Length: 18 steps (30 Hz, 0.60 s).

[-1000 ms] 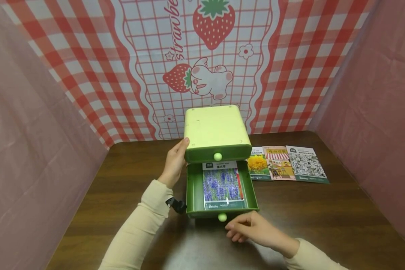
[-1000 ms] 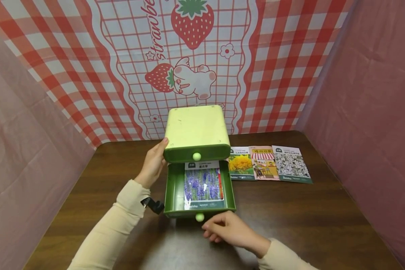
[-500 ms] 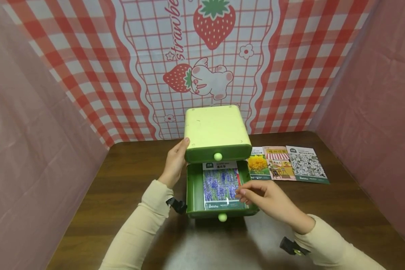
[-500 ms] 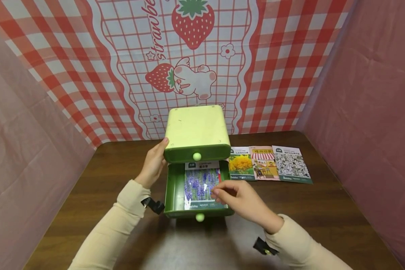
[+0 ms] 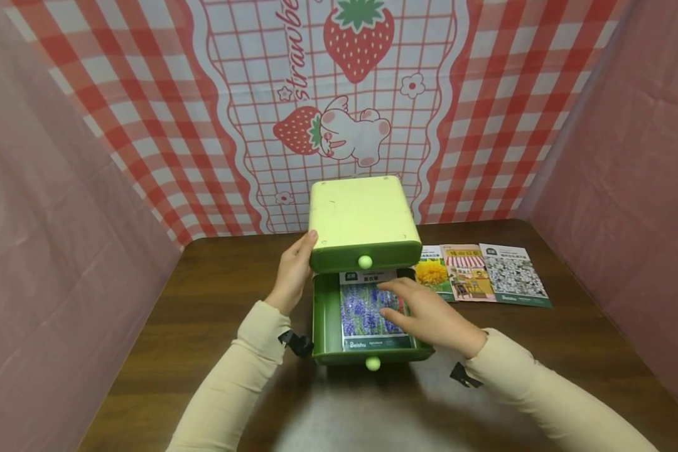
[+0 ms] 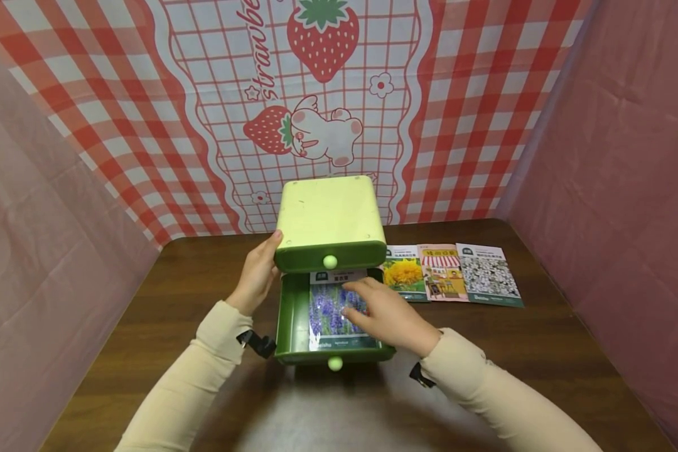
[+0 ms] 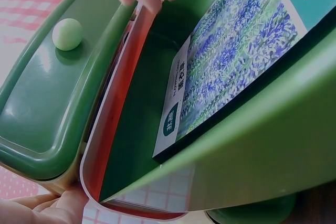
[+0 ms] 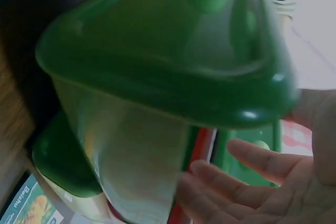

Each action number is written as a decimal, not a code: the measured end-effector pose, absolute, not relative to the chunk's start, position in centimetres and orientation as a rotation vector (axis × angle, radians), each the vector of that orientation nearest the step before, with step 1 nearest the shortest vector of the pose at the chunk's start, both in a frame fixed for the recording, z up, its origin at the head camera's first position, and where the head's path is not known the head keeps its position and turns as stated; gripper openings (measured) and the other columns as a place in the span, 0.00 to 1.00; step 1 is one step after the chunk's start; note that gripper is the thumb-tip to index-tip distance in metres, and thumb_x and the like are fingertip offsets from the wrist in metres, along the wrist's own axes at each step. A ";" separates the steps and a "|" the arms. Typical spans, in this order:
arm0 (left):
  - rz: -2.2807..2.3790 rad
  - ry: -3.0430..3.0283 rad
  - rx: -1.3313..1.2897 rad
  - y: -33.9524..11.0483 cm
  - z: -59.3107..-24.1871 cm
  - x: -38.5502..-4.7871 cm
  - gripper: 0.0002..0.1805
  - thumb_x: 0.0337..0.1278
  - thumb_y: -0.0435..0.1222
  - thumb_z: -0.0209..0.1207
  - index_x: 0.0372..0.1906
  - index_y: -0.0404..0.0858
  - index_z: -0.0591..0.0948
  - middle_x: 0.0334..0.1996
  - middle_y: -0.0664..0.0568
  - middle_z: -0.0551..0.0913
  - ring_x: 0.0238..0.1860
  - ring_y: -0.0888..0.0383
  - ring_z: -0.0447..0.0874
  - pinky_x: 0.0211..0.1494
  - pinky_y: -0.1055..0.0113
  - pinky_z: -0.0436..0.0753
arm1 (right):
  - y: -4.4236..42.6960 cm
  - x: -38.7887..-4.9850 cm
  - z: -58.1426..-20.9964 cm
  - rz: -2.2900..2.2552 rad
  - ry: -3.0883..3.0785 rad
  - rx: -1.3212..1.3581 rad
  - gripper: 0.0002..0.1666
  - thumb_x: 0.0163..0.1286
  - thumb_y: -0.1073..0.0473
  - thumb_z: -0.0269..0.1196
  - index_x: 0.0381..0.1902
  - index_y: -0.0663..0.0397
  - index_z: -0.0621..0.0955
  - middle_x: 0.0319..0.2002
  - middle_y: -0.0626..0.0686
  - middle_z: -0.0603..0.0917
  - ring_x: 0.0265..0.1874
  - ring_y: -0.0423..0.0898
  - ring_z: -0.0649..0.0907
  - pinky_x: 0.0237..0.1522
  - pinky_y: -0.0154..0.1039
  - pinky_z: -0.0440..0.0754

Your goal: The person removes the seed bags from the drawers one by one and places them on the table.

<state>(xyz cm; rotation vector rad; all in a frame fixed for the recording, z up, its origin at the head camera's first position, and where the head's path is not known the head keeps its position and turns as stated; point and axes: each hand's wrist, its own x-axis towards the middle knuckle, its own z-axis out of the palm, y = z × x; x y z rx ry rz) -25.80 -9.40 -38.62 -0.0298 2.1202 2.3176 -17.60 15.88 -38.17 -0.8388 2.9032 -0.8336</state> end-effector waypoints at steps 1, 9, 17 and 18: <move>2.321 2.117 -0.029 -9.4 -38.6 -25.8 0.33 0.68 0.56 0.52 0.71 0.41 0.69 0.68 0.50 0.72 0.59 0.53 0.78 0.67 0.59 0.76 | 15.7 -17.7 -38.3 -0.786 2.917 -0.847 0.32 0.72 0.47 0.60 0.69 0.55 0.71 0.63 0.59 0.75 0.52 0.55 0.82 0.53 0.55 0.82; 2.312 2.124 -0.036 -9.4 -38.7 -25.8 0.33 0.69 0.56 0.52 0.71 0.42 0.69 0.68 0.50 0.73 0.56 0.55 0.79 0.63 0.60 0.78 | 14.8 -18.7 -39.6 -0.498 2.944 -0.879 0.46 0.67 0.40 0.64 0.74 0.57 0.63 0.71 0.73 0.61 0.67 0.68 0.69 0.64 0.62 0.73; 2.305 2.123 -0.010 -9.4 -38.7 -25.7 0.34 0.68 0.58 0.52 0.71 0.43 0.69 0.69 0.52 0.72 0.58 0.55 0.78 0.63 0.61 0.78 | 14.3 -18.7 -39.9 -0.329 2.887 -0.805 0.53 0.64 0.34 0.63 0.76 0.56 0.59 0.72 0.77 0.52 0.69 0.74 0.61 0.64 0.63 0.73; 2.305 2.124 -0.008 -9.4 -38.7 -25.7 0.34 0.68 0.58 0.52 0.71 0.43 0.69 0.68 0.52 0.72 0.57 0.55 0.78 0.62 0.62 0.78 | 14.2 -18.7 -39.8 -0.310 2.888 -0.793 0.54 0.64 0.33 0.63 0.76 0.57 0.59 0.72 0.78 0.52 0.69 0.74 0.62 0.64 0.63 0.73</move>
